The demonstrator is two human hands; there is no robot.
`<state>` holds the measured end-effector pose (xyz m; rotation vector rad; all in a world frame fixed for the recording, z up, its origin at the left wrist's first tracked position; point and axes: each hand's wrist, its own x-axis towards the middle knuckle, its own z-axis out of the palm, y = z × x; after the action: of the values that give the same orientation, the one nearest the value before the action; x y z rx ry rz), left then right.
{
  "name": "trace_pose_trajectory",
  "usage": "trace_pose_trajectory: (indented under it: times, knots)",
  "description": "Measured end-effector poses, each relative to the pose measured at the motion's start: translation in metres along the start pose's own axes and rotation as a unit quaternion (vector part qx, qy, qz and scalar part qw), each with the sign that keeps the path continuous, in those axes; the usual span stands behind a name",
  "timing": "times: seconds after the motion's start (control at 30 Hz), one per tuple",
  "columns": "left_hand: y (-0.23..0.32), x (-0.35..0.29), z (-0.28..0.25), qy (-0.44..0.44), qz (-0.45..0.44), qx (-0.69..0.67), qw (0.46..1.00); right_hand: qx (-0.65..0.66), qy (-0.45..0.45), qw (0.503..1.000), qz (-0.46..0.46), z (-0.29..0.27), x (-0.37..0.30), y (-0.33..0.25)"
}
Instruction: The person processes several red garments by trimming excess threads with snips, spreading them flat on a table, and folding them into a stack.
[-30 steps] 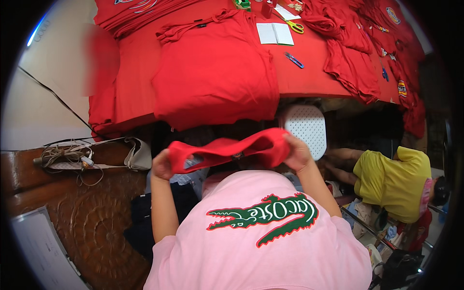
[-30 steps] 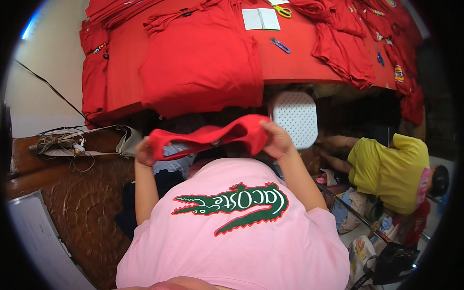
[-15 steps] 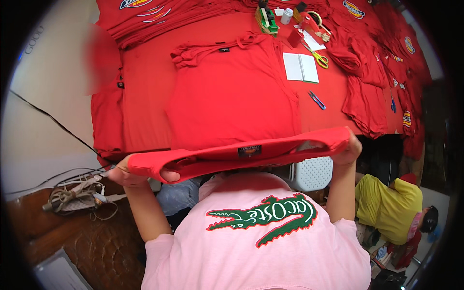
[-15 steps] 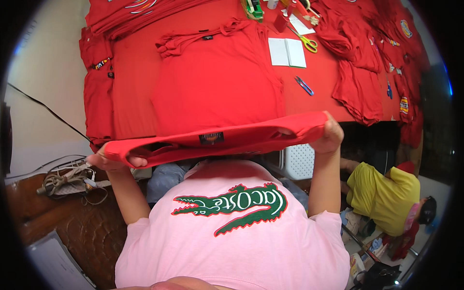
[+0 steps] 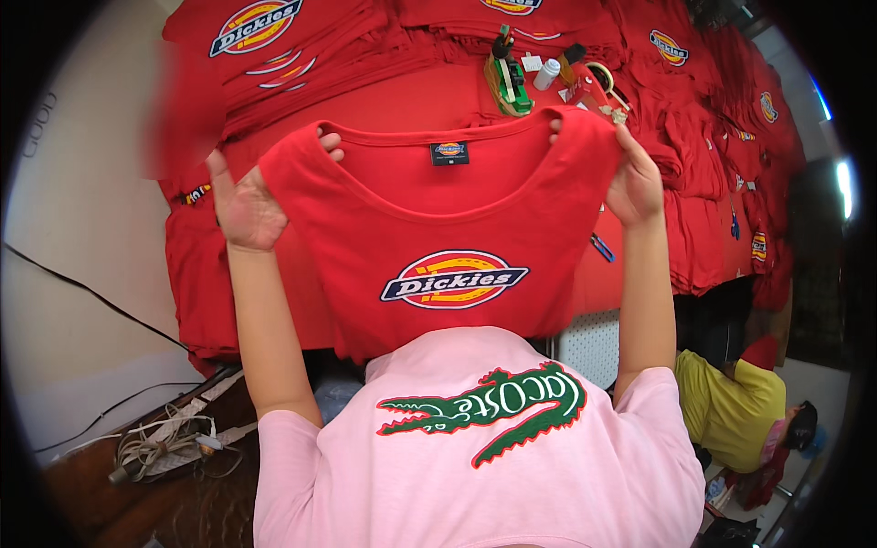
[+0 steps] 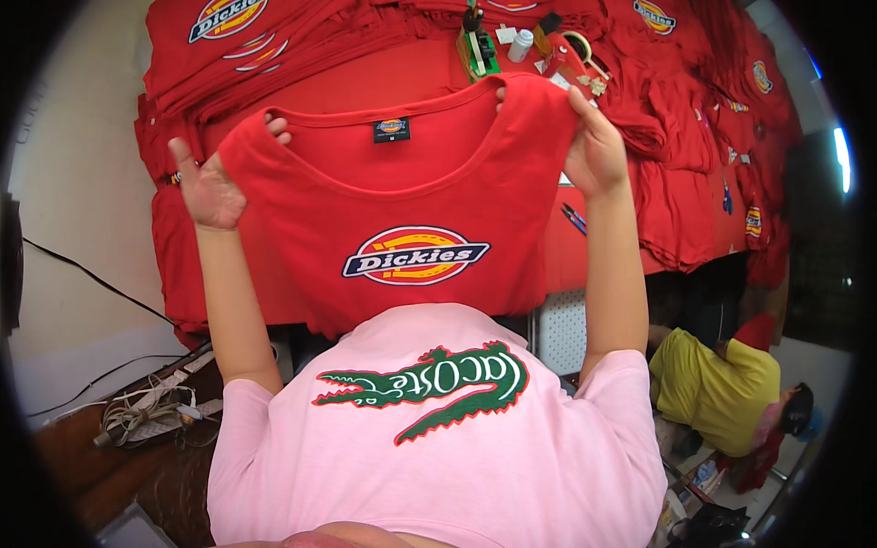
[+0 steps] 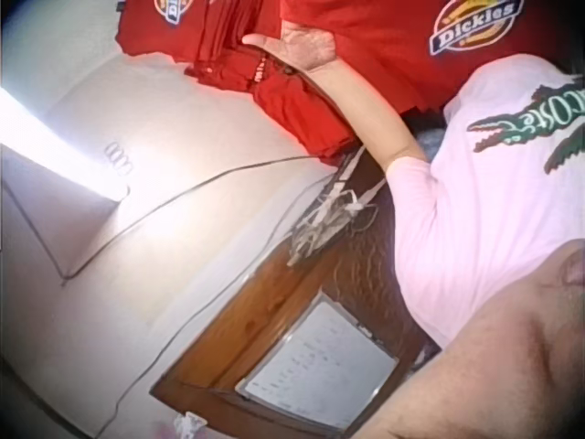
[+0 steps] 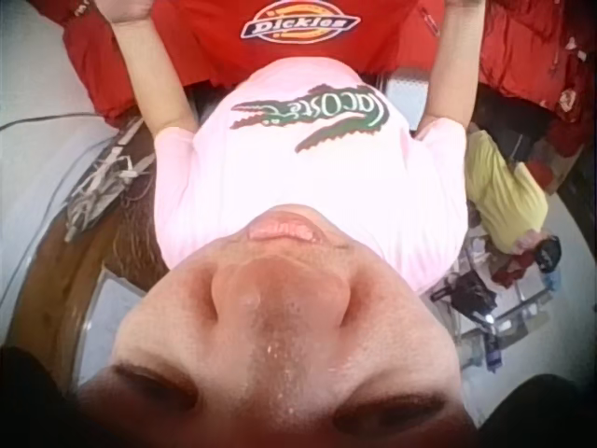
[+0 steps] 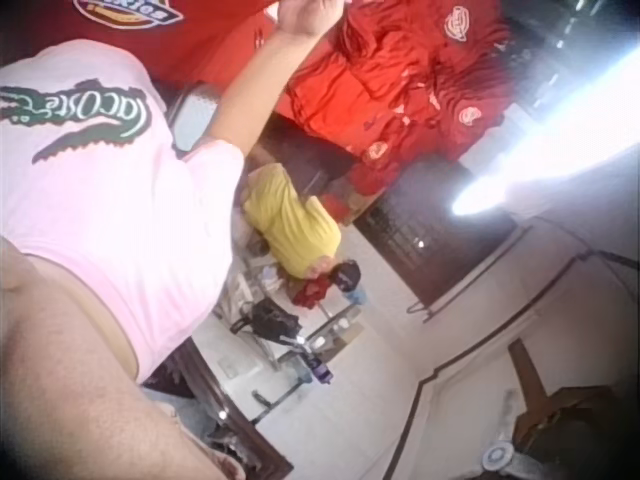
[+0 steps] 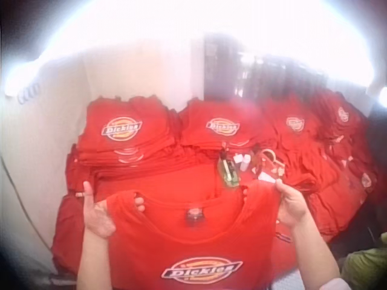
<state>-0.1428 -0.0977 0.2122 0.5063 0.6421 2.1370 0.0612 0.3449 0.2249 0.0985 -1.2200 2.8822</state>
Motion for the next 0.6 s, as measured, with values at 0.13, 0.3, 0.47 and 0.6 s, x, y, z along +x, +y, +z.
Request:
trace_pose_trajectory:
  times: [0.13, 0.3, 0.47, 0.6]
  knots:
    - [-0.006, 0.043, -0.043, 0.076, -0.054, 0.008, 0.996, 0.055, 0.001, 0.996, 0.068, -0.050, 0.056, 0.013]
    - [-0.025, 0.064, -0.086, 0.113, -0.067, -0.030, 0.991, 0.085, 0.051, 0.988, 0.115, -0.101, 0.084, 0.031]
    - [-0.033, 0.069, -0.108, 0.119, -0.073, -0.063, 0.988, 0.115, 0.045, 0.985, 0.119, -0.114, 0.090, 0.044]
    - [-0.033, 0.070, -0.108, 0.119, -0.077, -0.071, 0.987, 0.123, 0.100, 0.981, 0.113, -0.110, 0.090, 0.052]
